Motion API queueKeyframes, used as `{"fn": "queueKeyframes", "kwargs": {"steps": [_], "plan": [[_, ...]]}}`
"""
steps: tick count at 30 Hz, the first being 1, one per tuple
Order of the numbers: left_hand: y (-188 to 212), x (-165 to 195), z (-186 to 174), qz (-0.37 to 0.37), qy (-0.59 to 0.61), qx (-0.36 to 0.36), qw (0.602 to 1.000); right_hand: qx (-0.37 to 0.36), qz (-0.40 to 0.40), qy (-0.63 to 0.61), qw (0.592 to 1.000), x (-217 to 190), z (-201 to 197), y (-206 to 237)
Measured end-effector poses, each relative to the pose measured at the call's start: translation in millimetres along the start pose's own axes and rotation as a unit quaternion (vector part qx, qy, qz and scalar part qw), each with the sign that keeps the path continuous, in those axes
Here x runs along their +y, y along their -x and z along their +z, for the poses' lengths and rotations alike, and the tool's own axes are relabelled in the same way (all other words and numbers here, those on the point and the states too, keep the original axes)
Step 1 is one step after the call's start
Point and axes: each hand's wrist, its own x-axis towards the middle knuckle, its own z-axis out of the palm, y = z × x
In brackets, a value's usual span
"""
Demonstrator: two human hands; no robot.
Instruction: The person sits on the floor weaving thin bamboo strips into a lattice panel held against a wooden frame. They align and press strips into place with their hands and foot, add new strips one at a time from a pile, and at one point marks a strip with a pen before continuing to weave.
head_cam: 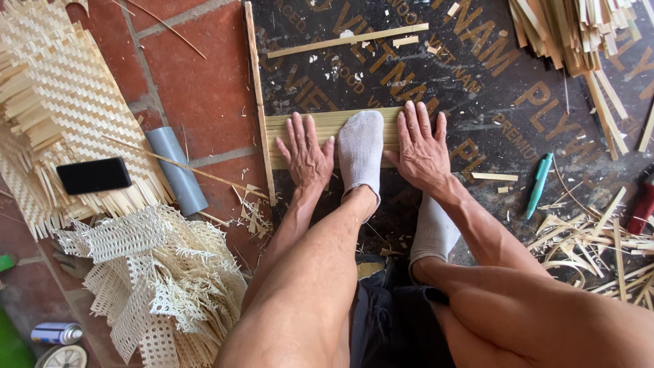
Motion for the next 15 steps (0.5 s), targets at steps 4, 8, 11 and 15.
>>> {"fn": "queueKeyframes", "kwargs": {"steps": [4, 8, 11, 15], "plan": [[-8, -1, 3, -0.004, -0.027, -0.014, 1.0, -0.011, 0.008, 0.006, 1.0, 8, 2, -1], [-9, 0, 3, -0.01, 0.002, -0.036, 0.999, -0.003, 0.006, 0.015, 1.0, 1, -3, 1], [-6, 1, 2, -0.018, -0.006, -0.041, 0.999, -0.007, -0.005, 0.005, 1.0, 1, -21, -7], [-8, 2, 2, -0.016, 0.005, -0.029, 0.999, 0.141, -0.051, -0.168, 0.974, 71, -67, -47]]}}
